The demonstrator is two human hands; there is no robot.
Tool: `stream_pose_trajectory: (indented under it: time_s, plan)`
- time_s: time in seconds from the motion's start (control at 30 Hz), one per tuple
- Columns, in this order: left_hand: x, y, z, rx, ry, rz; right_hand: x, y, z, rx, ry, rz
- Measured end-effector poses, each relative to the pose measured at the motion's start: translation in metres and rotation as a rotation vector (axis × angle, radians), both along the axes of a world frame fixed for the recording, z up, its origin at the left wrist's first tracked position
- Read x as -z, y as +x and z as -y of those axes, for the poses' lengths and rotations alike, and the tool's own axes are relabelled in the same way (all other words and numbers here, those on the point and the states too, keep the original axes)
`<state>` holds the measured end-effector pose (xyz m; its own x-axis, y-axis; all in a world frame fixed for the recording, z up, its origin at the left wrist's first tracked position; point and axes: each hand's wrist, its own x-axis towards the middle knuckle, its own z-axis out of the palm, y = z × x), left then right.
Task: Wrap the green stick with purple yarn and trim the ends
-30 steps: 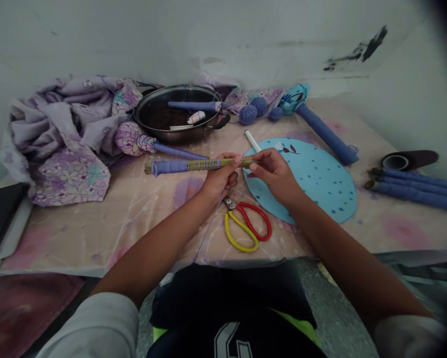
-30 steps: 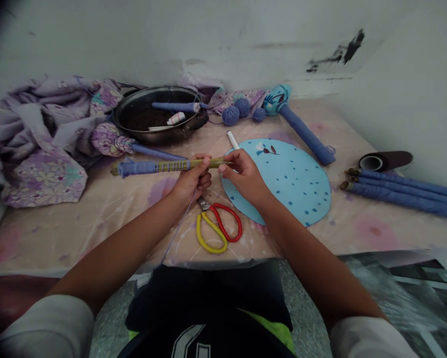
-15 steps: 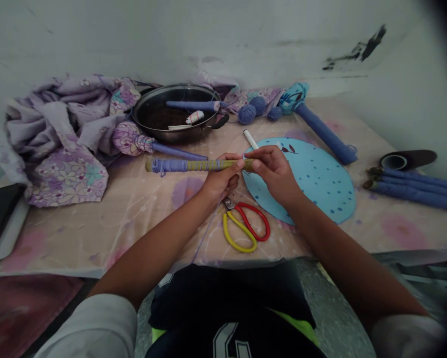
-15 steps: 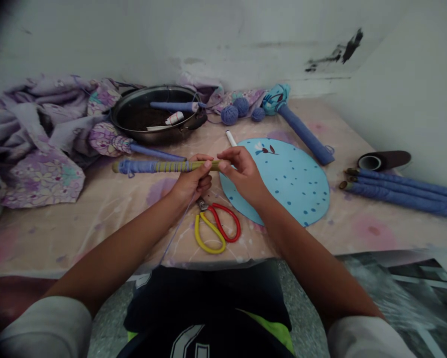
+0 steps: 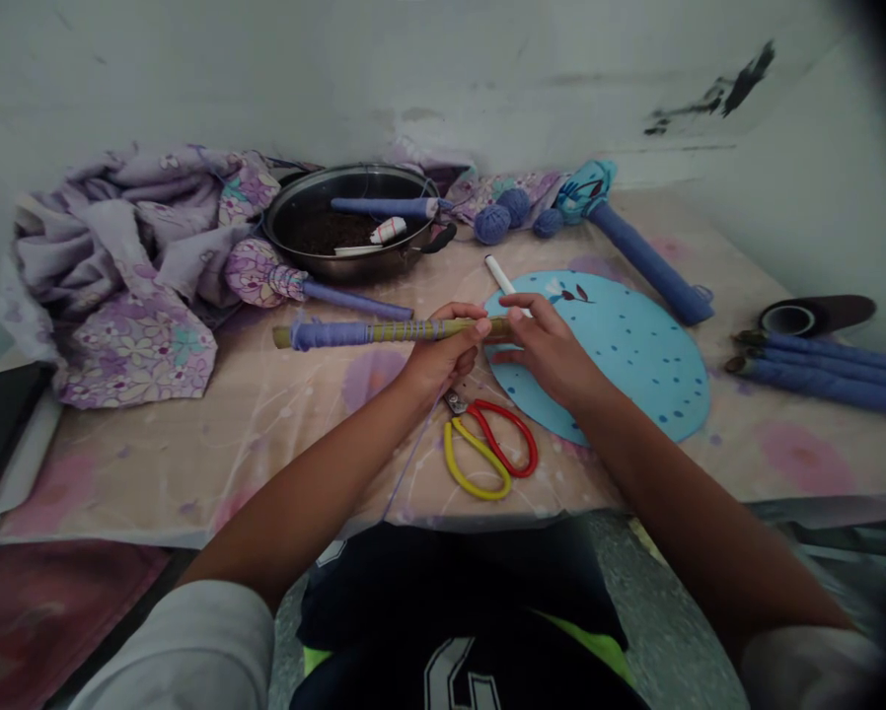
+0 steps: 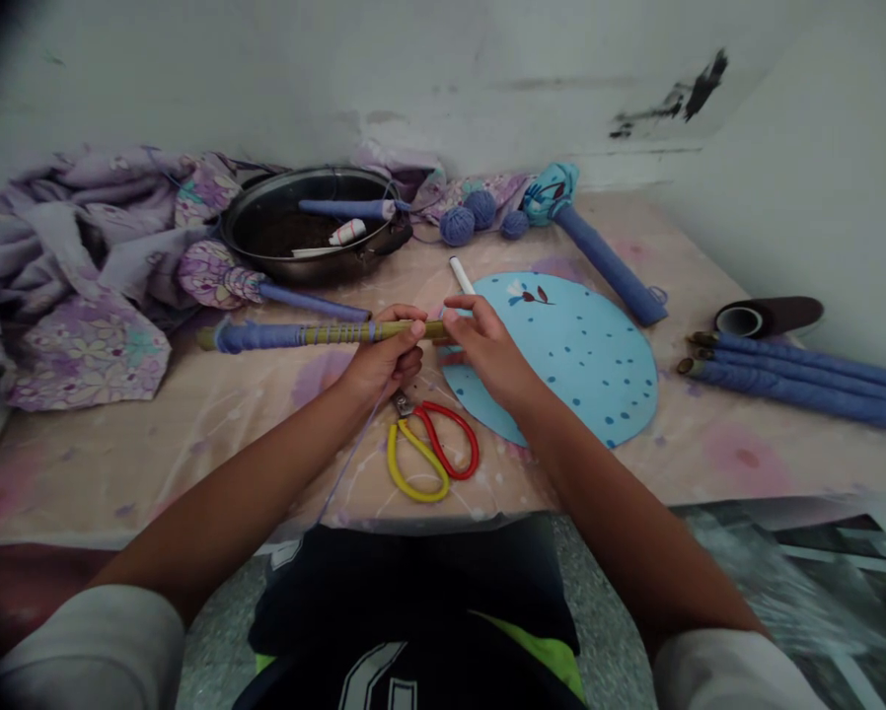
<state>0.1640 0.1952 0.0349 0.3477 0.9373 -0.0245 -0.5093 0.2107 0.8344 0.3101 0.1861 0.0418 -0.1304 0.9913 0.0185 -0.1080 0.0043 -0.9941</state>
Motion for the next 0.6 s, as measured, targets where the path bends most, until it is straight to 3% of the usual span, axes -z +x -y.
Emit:
stream_pose_trajectory:
  time_s: [0.1, 0.27, 0.33, 0.5, 0.6]
  plan:
    - [0.001, -0.0002, -0.0006, 0.005, 0.009, 0.0, 0.001, -0.0012, -0.0001, -0.006, -0.071, 0.052]
    - [0.0016, -0.0014, -0.001, 0.006, 0.019, 0.014, 0.0024, 0.0, -0.0006, 0.014, 0.147, 0.015]
    - [0.0012, -0.0016, -0.0006, 0.022, 0.018, -0.002, 0.0017, 0.0015, -0.0002, 0.015, 0.167, -0.002]
    - [-0.0011, -0.0012, 0.0008, 0.039, 0.017, -0.023, 0.0003, 0.0016, 0.0008, -0.023, -0.069, -0.005]
    - [-0.0015, -0.0014, 0.0011, 0.032, 0.019, -0.012, -0.0003, 0.0006, 0.0013, -0.059, -0.038, 0.037]
